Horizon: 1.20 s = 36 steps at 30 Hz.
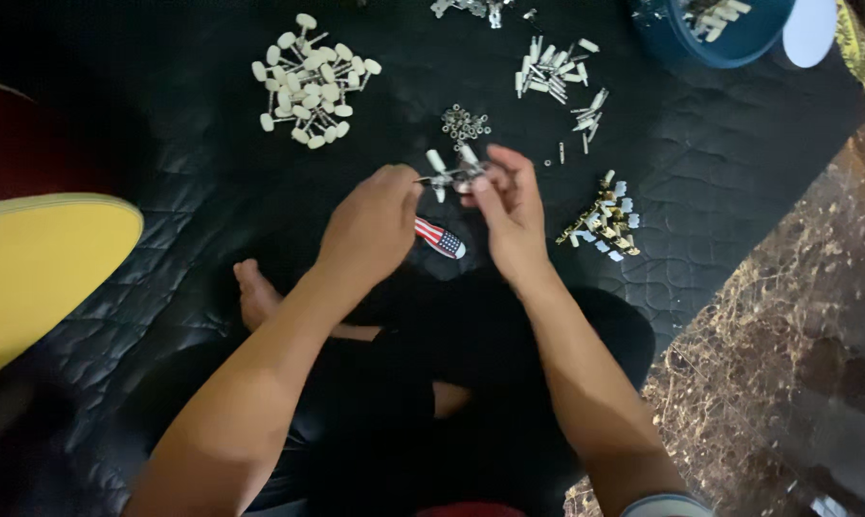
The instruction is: The person assembles guitar tuning machines by inserting white plastic posts into metal tuner bodies, adding washers, and tightening screws with a screwdriver. The person handles multiple tuners one at a time, picking parts from piles on the floor.
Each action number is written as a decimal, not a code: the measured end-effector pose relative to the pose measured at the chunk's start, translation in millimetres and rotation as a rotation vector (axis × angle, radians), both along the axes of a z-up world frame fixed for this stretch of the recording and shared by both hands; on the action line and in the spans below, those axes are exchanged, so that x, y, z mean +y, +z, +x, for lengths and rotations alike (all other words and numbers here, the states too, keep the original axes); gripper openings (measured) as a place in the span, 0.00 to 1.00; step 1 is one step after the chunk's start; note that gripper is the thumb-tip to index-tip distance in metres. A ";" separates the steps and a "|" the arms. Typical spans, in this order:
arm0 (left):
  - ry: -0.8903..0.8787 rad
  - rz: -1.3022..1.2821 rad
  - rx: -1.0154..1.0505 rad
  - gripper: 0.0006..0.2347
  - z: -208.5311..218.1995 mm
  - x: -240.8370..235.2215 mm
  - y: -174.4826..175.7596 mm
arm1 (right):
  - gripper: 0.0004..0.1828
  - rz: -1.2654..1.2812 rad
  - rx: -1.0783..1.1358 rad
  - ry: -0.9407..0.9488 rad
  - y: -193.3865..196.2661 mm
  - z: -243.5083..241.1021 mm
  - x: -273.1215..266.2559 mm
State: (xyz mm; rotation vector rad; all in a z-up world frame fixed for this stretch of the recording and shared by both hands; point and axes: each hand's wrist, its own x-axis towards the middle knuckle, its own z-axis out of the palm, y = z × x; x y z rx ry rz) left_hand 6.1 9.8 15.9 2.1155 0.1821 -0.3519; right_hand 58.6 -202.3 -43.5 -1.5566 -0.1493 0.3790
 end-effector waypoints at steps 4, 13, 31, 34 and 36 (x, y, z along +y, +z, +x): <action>0.110 -0.129 0.092 0.13 0.6 1.9 -2.2 | 0.31 -0.349 -0.214 0.113 84.1 21.3 -10.5; 0.450 -0.482 0.261 0.12 2.0 4.0 13.4 | 0.14 -0.937 -0.504 -0.048 16.1 130.8 -132.7; 0.450 -0.961 0.263 0.15 -0.3 -3.9 13.7 | 0.08 -1.367 -0.444 0.113 -97.6 148.7 -159.3; 0.456 -1.047 0.266 0.14 -2.2 -3.6 8.9 | 0.10 -1.294 -0.369 0.050 -91.2 147.9 -152.5; 0.520 -1.088 0.261 0.11 -1.1 -3.7 11.0 | 0.06 -1.167 -0.751 -0.129 -93.2 152.6 -154.6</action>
